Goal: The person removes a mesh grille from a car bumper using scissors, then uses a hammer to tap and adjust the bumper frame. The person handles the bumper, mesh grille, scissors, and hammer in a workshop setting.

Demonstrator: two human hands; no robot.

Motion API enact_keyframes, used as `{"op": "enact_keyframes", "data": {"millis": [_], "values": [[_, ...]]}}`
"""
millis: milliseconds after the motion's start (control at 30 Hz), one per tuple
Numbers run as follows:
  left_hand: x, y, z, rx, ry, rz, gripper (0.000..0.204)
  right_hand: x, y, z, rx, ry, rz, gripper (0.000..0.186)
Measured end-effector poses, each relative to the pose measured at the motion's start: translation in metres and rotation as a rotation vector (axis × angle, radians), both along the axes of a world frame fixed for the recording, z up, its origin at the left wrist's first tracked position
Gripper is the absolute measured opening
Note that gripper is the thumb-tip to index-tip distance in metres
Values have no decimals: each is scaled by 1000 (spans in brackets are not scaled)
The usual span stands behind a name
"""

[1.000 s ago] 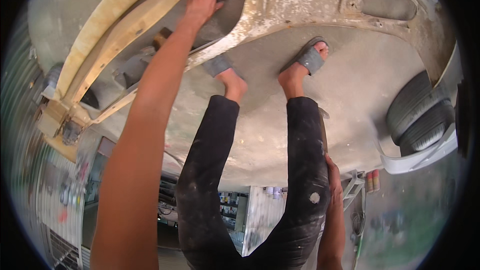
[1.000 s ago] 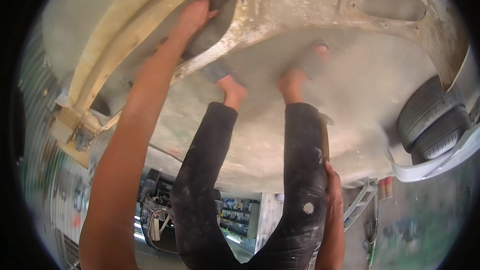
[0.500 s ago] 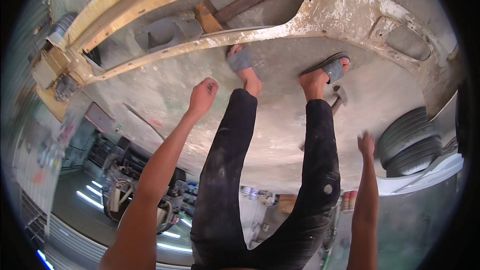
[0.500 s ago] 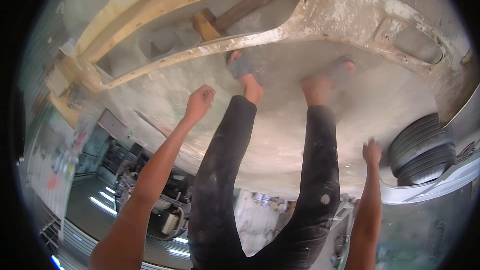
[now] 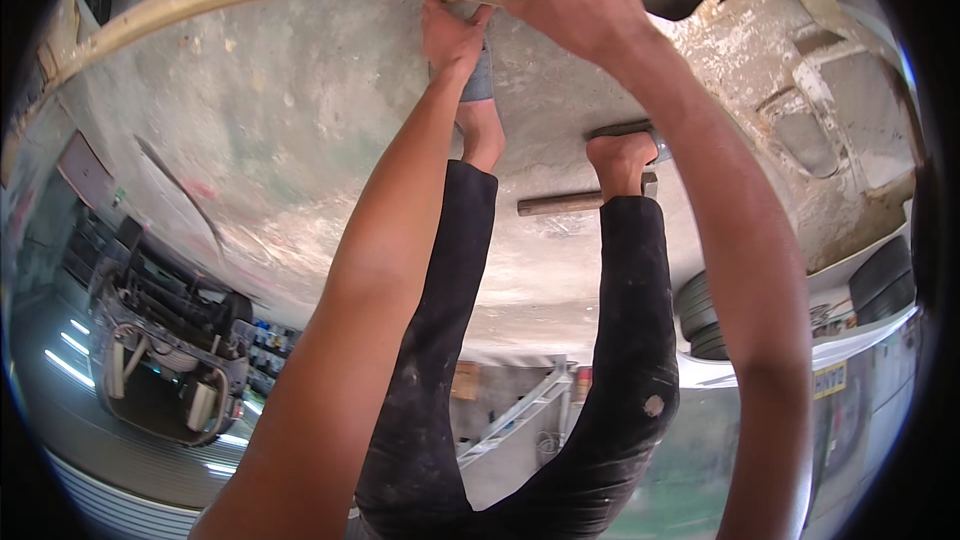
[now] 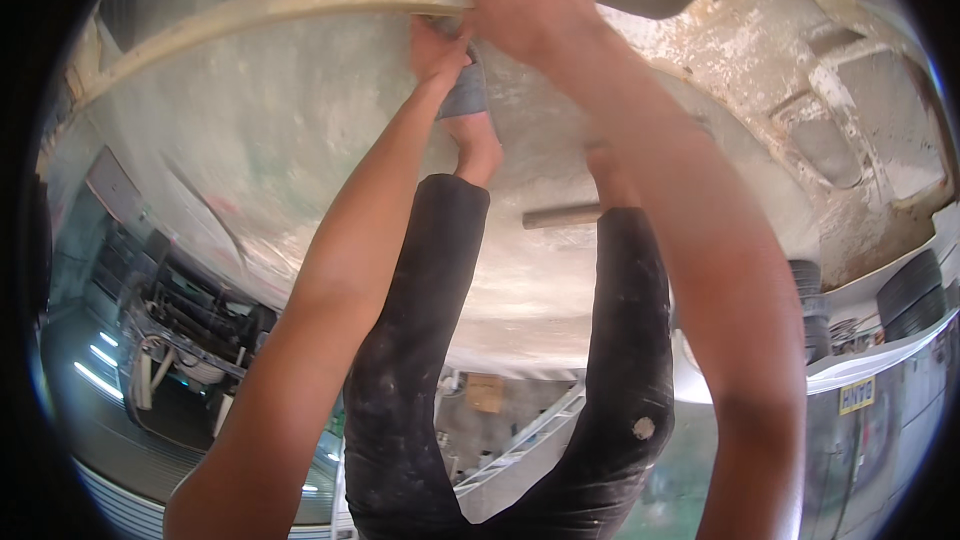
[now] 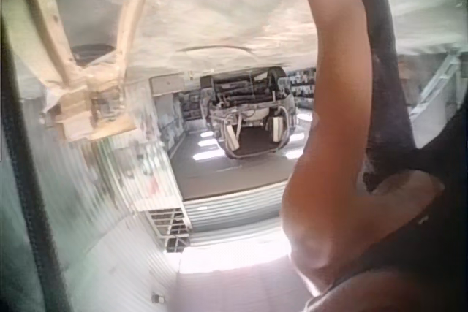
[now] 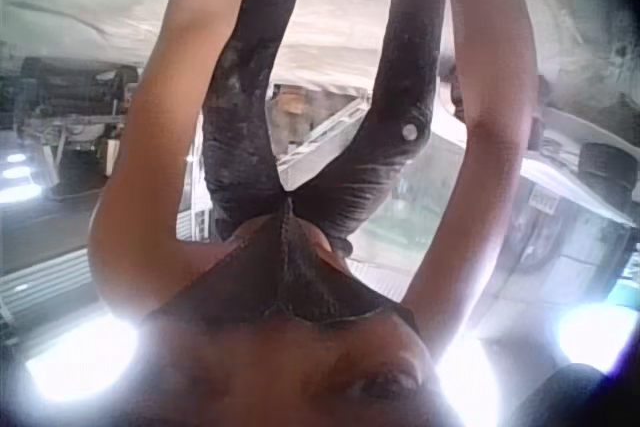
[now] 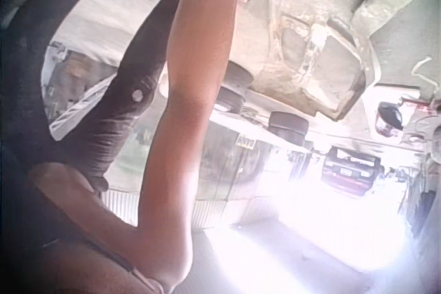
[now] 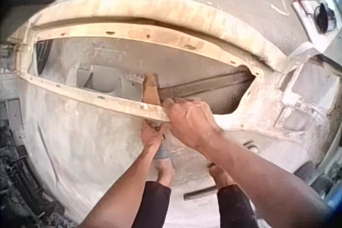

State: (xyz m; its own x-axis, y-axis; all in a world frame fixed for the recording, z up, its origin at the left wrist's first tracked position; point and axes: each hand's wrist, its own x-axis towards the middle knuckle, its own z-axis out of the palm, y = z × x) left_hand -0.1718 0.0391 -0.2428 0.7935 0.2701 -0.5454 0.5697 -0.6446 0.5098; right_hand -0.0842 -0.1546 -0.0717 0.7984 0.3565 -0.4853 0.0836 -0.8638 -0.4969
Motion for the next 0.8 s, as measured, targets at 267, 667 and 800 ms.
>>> {"op": "enact_keyframes", "data": {"millis": [267,667,800], "values": [[19,-6,-3,230,-166,-53,77,12,18,14,-45,-91,17,29],[18,26,29,329,-129,-102,46,34,14,13,20,288,28,34],[8,53,48,306,158,-218,55,36,-1,34,-203,325,26,32]]}}
